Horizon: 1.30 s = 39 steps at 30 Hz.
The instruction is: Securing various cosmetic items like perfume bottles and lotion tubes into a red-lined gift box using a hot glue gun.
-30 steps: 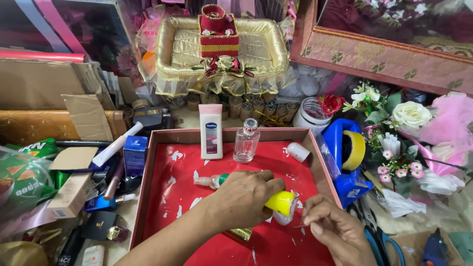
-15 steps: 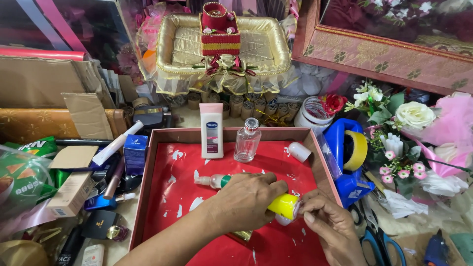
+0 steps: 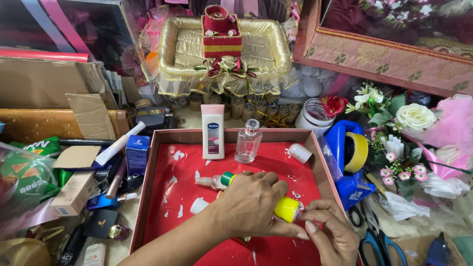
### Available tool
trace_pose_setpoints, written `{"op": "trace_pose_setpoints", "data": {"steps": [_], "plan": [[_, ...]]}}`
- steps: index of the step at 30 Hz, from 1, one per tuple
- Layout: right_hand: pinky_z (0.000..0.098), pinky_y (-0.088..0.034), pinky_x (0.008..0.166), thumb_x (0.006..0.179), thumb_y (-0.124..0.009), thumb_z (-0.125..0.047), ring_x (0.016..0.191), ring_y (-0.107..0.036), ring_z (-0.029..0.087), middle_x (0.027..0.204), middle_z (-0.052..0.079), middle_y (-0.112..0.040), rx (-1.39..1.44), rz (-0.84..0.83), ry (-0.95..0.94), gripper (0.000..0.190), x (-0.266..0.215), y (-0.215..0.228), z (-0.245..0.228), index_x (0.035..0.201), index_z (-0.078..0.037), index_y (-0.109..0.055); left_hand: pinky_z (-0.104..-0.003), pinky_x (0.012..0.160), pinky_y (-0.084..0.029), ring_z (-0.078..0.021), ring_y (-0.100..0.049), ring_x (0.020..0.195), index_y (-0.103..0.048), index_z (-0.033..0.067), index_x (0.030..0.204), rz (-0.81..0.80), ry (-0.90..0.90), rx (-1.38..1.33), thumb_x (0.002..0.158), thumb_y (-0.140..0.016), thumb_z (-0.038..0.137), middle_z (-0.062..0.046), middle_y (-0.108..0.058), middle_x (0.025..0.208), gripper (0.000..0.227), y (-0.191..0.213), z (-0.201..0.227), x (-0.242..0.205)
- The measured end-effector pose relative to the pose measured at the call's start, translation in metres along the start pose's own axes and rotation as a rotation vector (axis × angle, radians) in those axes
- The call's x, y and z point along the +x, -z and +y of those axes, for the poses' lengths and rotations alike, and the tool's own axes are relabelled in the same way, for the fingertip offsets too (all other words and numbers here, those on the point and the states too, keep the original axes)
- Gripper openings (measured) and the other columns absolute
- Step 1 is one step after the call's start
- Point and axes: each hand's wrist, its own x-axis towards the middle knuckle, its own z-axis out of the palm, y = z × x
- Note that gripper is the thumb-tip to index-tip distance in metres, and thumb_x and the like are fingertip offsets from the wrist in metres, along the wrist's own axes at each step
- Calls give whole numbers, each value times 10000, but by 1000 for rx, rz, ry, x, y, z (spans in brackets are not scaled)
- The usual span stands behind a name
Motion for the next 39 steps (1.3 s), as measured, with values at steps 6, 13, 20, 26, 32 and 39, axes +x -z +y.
{"op": "trace_pose_setpoints", "data": {"steps": [6,13,20,26,32,39], "plan": [[249,-574,762,880,-636,-155,858,-697,157,928,95,-710,-74,30,60,182,0,-2,-9,913,-54,-783,-445,459,-442,-313,-638,627,-655,36,880,48,-95,58,853,-495,754,-126,-662,765,736,-10,-2,-2],[292,-541,814,910,-589,-288,890,-681,202,949,100,-687,-249,10,144,262,10,3,-3,891,-49,-694,-465,510,-447,-335,-595,552,-654,36,837,153,-159,34,819,-568,649,-113,-612,704,619,-14,8,-1],[281,-379,513,1002,-460,-469,571,-521,100,652,5,-549,105,-308,-122,489,10,11,16,740,-91,-628,-490,610,-474,-366,-667,649,-626,53,962,84,-247,-66,822,-609,304,-128,-685,850,289,-36,31,-10],[265,-470,789,1071,-350,-404,999,-648,164,1118,98,-692,-263,13,355,447,0,44,51,1188,-70,-622,-486,426,-436,-392,-626,526,-628,19,889,45,-43,-59,783,-393,774,-172,-682,752,798,-27,24,-9],[354,-521,1051,1002,-366,-325,1263,-679,260,1338,147,-707,-404,-104,162,518,-8,10,8,1313,-51,-678,-531,455,-455,-395,-641,603,-610,-16,976,22,-53,-85,821,-410,723,-182,-672,803,781,-25,18,-7],[326,-574,527,877,-370,-543,589,-761,191,1179,-45,-799,-585,-162,-123,656,-5,-5,18,1458,-315,-571,-509,583,-518,-360,-678,711,-597,17,1056,-132,13,72,899,-615,591,-170,-669,904,595,-39,7,-8]]}}
